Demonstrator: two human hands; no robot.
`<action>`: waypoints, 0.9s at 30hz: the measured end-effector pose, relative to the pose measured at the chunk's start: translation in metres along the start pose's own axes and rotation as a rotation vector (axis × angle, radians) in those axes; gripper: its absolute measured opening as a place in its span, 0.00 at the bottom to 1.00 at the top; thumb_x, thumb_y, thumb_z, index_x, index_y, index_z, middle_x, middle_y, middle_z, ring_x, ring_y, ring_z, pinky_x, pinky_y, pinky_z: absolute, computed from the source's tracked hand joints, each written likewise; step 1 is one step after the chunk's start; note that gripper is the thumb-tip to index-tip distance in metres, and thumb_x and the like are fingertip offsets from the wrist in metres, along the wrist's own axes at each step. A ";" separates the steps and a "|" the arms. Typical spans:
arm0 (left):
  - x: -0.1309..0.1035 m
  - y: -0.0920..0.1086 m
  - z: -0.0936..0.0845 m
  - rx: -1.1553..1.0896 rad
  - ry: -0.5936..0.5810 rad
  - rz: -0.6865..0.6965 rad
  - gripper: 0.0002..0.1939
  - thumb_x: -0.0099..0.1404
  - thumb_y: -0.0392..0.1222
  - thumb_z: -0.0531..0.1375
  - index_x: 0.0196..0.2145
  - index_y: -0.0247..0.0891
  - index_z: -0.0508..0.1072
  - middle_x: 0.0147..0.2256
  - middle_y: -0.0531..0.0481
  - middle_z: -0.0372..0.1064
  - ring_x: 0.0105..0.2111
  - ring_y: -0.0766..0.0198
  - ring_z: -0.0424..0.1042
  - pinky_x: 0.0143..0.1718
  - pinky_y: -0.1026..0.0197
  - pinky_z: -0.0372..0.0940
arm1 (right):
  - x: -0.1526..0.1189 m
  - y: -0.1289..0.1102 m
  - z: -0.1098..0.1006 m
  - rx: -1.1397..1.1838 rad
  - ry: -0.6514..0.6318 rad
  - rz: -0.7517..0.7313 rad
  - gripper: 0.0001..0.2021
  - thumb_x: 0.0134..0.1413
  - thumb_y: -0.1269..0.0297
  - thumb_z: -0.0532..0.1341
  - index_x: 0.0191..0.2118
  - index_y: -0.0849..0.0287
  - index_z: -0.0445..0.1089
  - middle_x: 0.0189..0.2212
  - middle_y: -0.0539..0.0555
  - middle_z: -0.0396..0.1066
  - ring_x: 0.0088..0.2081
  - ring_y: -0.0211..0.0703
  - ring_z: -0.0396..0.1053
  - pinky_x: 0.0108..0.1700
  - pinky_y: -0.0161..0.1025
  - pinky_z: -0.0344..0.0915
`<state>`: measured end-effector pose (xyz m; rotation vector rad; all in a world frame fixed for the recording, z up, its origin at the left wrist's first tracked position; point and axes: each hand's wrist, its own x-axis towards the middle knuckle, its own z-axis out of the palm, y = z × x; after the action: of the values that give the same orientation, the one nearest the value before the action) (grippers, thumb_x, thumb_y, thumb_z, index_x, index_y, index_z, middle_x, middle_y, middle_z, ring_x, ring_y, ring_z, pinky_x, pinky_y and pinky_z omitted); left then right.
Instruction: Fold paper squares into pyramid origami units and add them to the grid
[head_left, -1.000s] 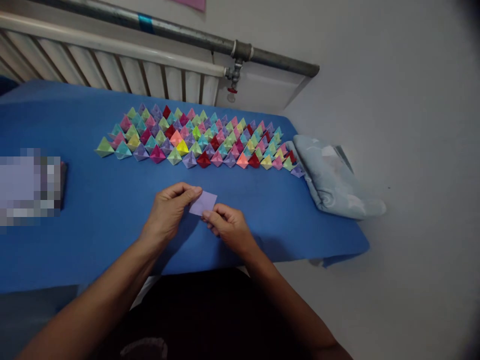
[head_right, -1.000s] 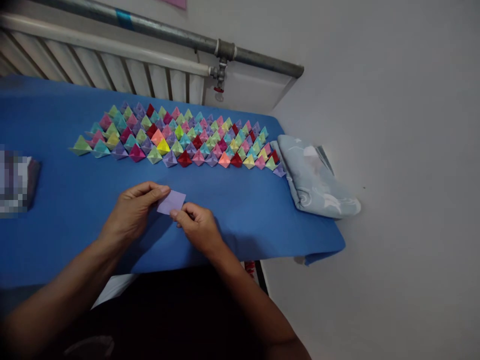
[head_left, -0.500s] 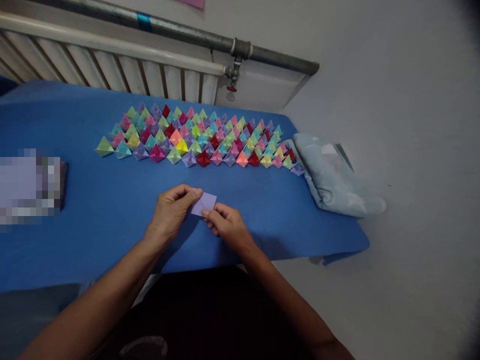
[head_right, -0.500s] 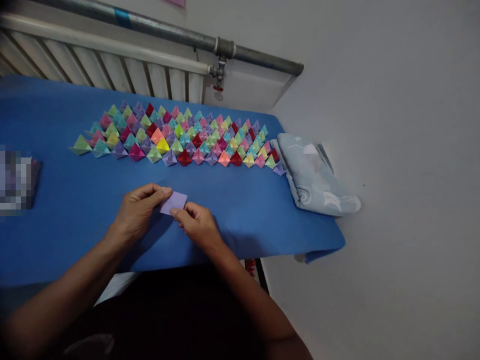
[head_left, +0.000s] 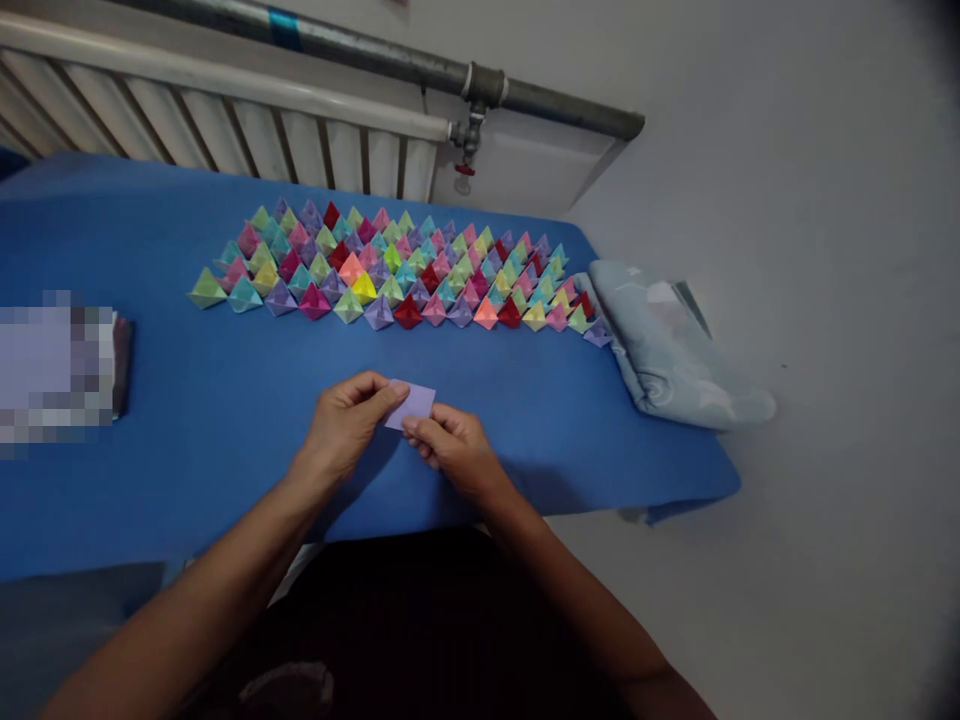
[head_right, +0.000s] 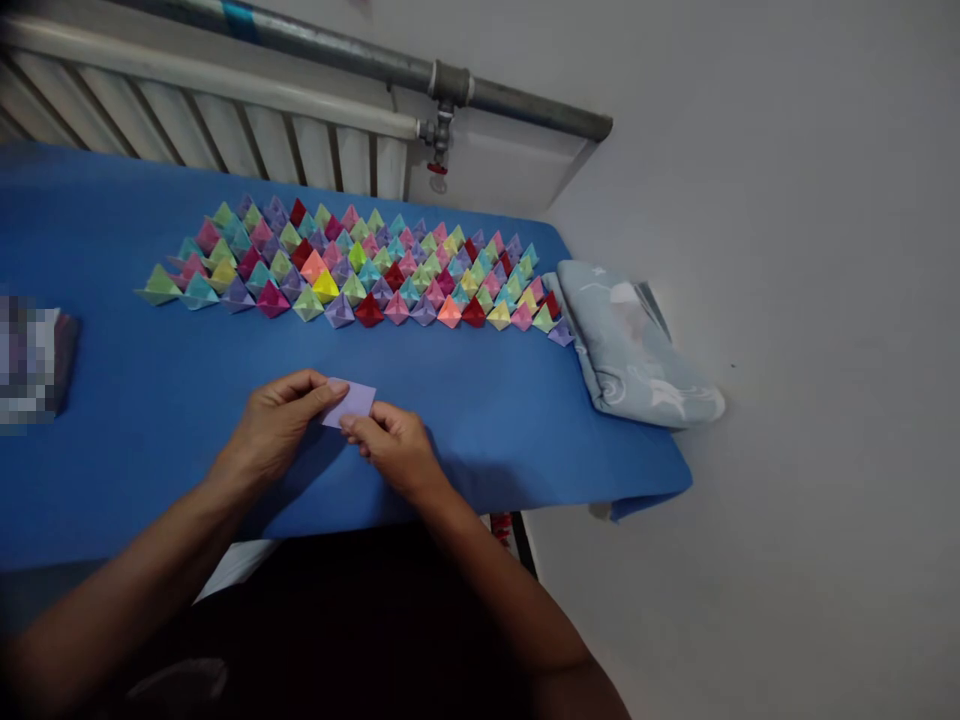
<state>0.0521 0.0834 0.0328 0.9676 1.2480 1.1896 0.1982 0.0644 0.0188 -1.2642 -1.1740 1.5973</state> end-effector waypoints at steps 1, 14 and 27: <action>0.000 -0.001 0.000 -0.003 0.008 0.005 0.14 0.48 0.49 0.70 0.19 0.38 0.73 0.20 0.56 0.64 0.23 0.69 0.59 0.26 0.64 0.55 | -0.001 0.000 0.000 0.008 0.000 0.010 0.14 0.48 0.52 0.65 0.23 0.57 0.68 0.18 0.45 0.63 0.21 0.32 0.58 0.23 0.32 0.53; 0.001 -0.008 0.000 -0.011 -0.046 -0.044 0.14 0.53 0.50 0.67 0.19 0.39 0.72 0.19 0.57 0.60 0.22 0.69 0.56 0.25 0.63 0.51 | -0.004 0.007 -0.004 0.052 0.020 0.059 0.15 0.49 0.52 0.65 0.24 0.58 0.67 0.18 0.44 0.62 0.20 0.31 0.56 0.22 0.31 0.52; 0.000 -0.006 -0.002 0.026 -0.083 -0.081 0.11 0.50 0.48 0.68 0.20 0.39 0.75 0.20 0.54 0.64 0.22 0.68 0.58 0.25 0.63 0.53 | -0.010 0.003 -0.009 0.089 0.086 0.026 0.13 0.48 0.54 0.65 0.35 0.55 0.67 0.22 0.42 0.65 0.19 0.30 0.57 0.23 0.33 0.54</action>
<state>0.0511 0.0822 0.0263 0.9673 1.2272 1.0626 0.2093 0.0566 0.0181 -1.2828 -1.0263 1.5802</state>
